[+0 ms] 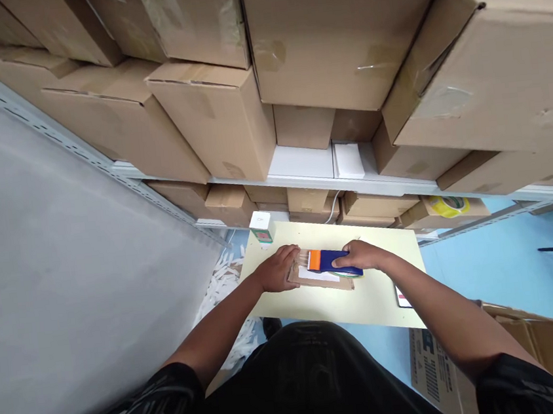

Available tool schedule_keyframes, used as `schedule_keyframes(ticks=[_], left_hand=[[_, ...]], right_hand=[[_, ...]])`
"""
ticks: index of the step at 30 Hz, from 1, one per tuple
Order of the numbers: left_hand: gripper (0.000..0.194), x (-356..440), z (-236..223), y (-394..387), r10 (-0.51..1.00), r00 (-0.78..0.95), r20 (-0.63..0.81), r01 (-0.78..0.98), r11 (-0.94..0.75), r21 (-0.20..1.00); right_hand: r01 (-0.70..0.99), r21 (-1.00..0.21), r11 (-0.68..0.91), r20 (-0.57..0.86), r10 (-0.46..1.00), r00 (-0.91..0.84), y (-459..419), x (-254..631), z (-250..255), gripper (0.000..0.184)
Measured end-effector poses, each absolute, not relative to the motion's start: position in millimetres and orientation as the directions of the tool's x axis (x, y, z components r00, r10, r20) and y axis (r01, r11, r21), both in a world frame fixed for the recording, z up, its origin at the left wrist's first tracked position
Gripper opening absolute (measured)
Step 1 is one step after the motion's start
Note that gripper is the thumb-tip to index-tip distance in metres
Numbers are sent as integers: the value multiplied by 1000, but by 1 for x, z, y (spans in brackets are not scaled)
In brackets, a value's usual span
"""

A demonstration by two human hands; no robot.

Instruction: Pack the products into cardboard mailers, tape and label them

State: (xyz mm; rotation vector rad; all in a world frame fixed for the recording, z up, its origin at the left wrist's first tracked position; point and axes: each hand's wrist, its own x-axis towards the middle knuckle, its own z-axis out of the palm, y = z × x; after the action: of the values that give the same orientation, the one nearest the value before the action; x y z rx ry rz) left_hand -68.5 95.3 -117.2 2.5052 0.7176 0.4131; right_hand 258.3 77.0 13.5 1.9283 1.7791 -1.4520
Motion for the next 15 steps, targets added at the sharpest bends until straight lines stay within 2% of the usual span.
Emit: schedule_keyframes(ticks=[6,12,15], left_hand=[[114,-68,-120,91,587,800,121,450,-721,526],[104,-76,-127,84,595,784,177,436,-731,525],[91,-78,-128,83,596,780,191,433,-734,523]], right_hand=[[830,-486,-272,-671,725,-155,72,249,11,55],[844,-478,-242,-671,721,-173,77,240,11,57],[854,-459,-245,-684,710,-164,79,239,13,58]])
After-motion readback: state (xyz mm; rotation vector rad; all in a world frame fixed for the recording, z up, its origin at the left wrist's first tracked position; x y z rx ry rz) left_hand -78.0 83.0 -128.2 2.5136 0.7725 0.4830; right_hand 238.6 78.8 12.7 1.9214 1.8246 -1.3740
